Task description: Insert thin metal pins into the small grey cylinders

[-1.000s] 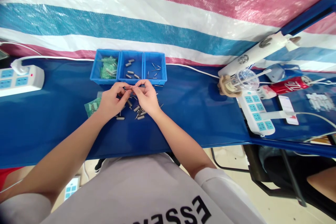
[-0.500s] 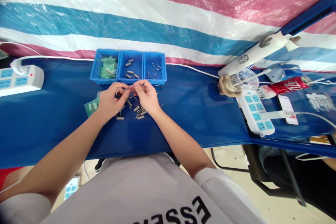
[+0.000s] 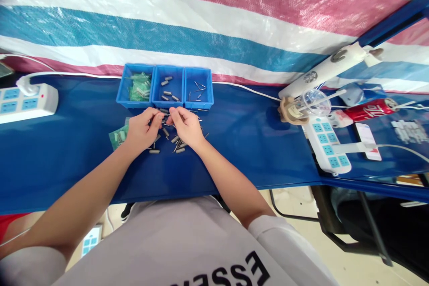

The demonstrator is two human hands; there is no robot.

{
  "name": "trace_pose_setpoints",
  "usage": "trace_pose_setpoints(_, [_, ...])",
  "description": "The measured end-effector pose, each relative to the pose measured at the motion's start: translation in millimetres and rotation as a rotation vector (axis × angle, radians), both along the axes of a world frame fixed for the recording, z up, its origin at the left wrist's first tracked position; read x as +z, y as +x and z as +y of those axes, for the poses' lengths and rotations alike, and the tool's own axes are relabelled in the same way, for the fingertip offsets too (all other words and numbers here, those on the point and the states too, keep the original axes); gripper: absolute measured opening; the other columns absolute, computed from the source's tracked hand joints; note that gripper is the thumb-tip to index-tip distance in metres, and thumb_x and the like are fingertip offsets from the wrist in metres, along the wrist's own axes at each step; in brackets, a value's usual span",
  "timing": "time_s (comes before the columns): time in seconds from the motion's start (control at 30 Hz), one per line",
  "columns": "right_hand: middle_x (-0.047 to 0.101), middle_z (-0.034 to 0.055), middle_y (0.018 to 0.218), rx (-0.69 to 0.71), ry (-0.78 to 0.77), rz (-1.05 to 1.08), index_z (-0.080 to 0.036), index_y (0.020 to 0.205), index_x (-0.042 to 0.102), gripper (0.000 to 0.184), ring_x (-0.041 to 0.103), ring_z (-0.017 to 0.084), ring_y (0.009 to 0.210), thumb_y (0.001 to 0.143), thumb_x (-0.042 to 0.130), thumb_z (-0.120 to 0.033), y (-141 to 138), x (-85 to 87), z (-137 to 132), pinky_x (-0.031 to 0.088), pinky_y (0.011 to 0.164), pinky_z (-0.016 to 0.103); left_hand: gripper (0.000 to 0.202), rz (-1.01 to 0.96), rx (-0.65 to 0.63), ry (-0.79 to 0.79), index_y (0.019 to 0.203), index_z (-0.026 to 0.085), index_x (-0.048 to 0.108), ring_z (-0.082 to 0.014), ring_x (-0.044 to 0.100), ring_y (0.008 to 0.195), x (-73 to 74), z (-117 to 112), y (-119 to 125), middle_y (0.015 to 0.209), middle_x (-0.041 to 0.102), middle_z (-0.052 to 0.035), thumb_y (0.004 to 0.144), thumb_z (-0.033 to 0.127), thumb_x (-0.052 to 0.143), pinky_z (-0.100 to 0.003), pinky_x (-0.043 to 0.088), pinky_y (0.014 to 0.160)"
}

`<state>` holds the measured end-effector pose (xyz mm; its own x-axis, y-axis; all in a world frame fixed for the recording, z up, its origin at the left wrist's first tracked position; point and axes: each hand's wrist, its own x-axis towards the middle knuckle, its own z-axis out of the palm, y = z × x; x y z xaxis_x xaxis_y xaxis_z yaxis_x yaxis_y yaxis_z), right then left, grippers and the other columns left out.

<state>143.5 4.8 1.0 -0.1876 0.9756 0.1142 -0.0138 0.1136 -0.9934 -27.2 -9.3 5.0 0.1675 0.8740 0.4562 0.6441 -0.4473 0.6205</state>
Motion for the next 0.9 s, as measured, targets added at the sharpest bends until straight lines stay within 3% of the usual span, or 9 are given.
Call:
trace_pose_setpoints(0.17, [0.067, 0.0002, 0.073, -0.003, 0.011, -0.029, -0.02, 0.075, 0.062, 0.048, 0.061, 0.012, 0.069, 0.096, 0.057, -0.062, -0.7, 1.2, -1.8, 0.05, 0.071, 0.027, 0.034, -0.006, 0.018, -0.01, 0.079, 0.019, 0.06, -0.0118, 0.059, 0.06, 0.2, 0.5, 0.2, 0.068, 0.066, 0.0002, 0.105, 0.038, 0.048, -0.024, 0.041, 0.06])
trace_pose_setpoints(0.43, [0.066, -0.0001, 0.069, -0.037, 0.008, -0.03, -0.02, 0.071, 0.064, 0.049, 0.06, 0.012, 0.066, 0.096, 0.056, -0.062, 0.5, -0.1, -0.4, 0.049, 0.069, 0.027, 0.019, -0.076, 0.004, 0.018, 0.103, 0.02, 0.067, -0.0079, 0.059, 0.06, -1.6, 0.6, 1.9, 0.074, 0.068, 0.0038, 0.1, 0.037, 0.06, -0.019, 0.043, 0.06])
trace_pose_setpoints(0.9, [0.068, 0.0005, 0.073, -0.035, -0.015, -0.036, -0.02, 0.075, 0.063, 0.047, 0.061, 0.012, 0.068, 0.094, 0.058, -0.063, -1.0, 0.4, -1.5, 0.05, 0.069, 0.026, 0.019, -0.064, 0.02, -0.007, 0.105, 0.021, 0.066, -0.0095, 0.062, 0.062, -5.7, 0.9, 1.9, 0.076, 0.069, 0.0026, 0.102, 0.036, 0.055, -0.02, 0.047, 0.065])
